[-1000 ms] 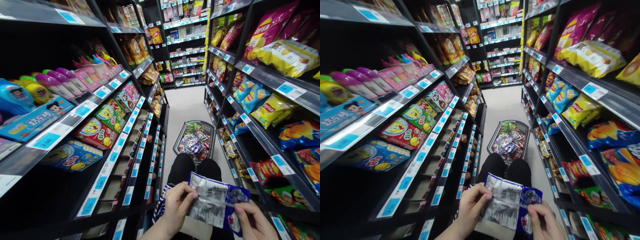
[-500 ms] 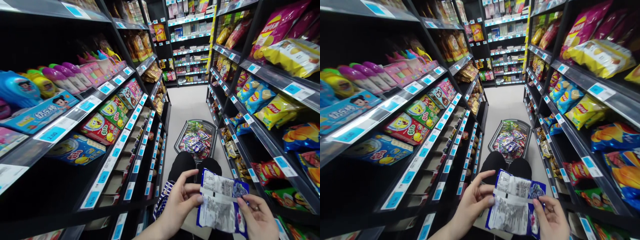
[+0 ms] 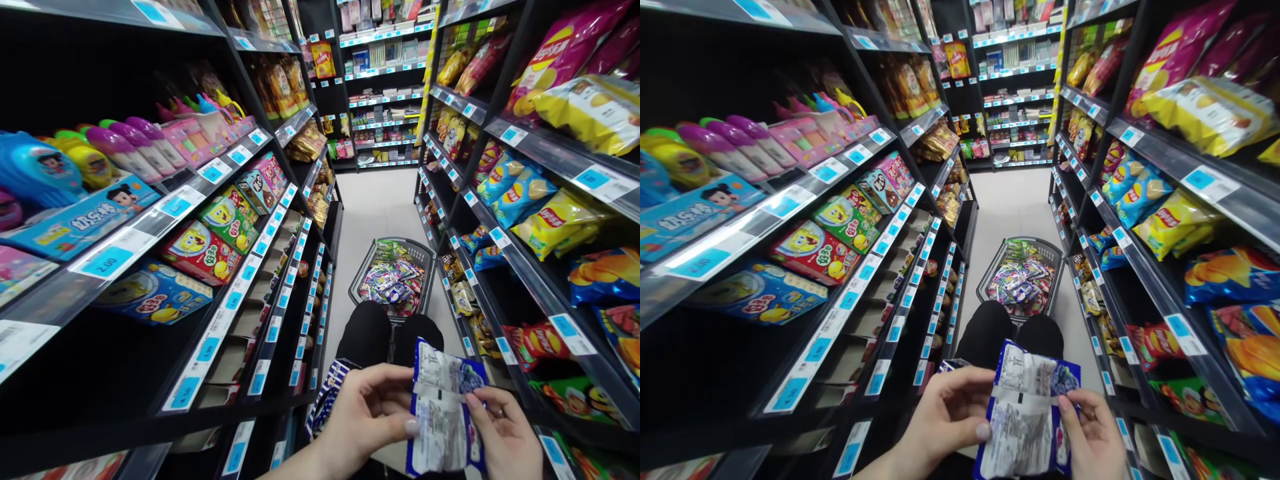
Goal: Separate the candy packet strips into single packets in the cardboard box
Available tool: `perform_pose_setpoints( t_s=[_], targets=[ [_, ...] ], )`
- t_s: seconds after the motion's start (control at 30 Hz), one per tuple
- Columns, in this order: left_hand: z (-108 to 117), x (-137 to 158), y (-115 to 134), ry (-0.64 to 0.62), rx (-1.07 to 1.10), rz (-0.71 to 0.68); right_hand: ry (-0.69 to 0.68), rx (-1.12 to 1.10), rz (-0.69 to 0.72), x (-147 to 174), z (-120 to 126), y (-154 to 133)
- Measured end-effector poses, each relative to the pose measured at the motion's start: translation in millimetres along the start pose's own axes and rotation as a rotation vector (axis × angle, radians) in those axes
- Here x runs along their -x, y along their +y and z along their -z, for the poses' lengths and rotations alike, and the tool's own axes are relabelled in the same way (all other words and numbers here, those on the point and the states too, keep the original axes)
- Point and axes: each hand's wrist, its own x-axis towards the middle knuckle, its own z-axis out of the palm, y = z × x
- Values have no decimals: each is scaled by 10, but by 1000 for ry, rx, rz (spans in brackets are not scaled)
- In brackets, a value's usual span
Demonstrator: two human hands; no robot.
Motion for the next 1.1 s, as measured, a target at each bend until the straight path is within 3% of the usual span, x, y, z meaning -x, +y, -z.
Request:
perform_pose_setpoints(
  t_s=[0.2, 0.37, 0.57, 0.83, 1.1],
  targets=[
    [-26, 15, 36, -94, -145, -169, -99, 54, -30, -124, 90, 117],
    [-47, 19, 115, -130, -292, -278, -65, 83, 6, -85, 20, 91],
    [-29, 24, 95, -108, -277, -240, -11, 112, 2, 23, -83, 7],
    [-27, -8, 67, -31, -39, -51, -20, 65, -2, -1, 14, 11],
    [-28, -39, 58, 26, 5, -22, -18, 50, -62, 29, 50, -102]
  ],
)
